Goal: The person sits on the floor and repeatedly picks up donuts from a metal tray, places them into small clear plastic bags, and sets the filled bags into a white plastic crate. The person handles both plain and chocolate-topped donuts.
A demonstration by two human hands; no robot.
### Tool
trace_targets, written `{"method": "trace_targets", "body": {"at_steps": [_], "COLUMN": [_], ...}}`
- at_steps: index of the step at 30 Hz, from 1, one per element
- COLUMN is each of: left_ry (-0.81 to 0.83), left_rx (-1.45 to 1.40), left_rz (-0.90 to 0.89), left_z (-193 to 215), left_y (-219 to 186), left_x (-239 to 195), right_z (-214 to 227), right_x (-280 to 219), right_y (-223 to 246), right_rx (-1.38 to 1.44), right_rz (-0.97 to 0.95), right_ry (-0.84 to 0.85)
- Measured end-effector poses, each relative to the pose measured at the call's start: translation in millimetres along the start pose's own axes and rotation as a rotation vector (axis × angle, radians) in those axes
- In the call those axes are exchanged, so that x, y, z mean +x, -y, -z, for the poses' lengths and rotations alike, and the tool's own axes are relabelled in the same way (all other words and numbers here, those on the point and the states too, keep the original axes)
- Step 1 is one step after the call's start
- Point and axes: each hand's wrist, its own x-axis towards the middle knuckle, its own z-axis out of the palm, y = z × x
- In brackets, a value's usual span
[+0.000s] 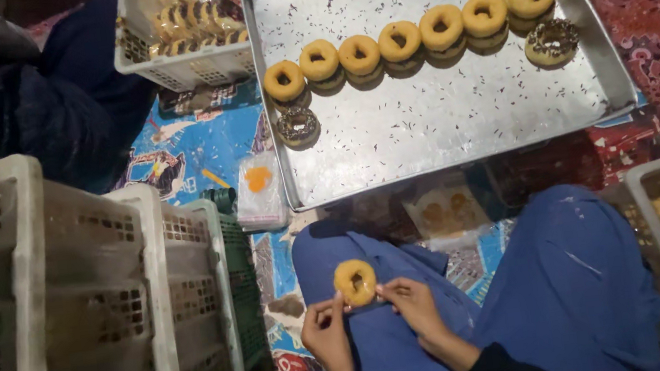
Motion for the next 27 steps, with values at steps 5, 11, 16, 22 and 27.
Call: {"method": "trace_targets", "body": {"at_steps": [5, 11, 16, 22, 27], "left_ry": [0.127, 0.370, 0.462, 0.569, 0.846], "left_rx": [-0.076, 0.119, 0.491, 0.476, -0.261], "left_rz": [-0.100, -0.103, -0.188, -0.135, -0.235], "left_z": [-36.1, -150.3, -190.4, -162.5, -131.8], "left_y": [34.5, 47.4, 63.3, 20.7, -6.2], "left_x": [34.5, 117.6, 157.8, 109.5, -38.1], "right_z": [-9.5, -27.2, -28.5, 10.3, 128.0], "right_x": [44.8, 141.4, 154.8, 117.0, -16.5], "right_y": [1.5, 36.9, 38.3, 46.2, 75.4], "right_rx": [0.145, -0.482, -0.412, 0.018, -0.505], "right_rz": [0.088, 0.150, -0.137, -0.084, 0.824], "right_ry": [-0.006, -0.385, -0.310, -0.137, -0.106]}}
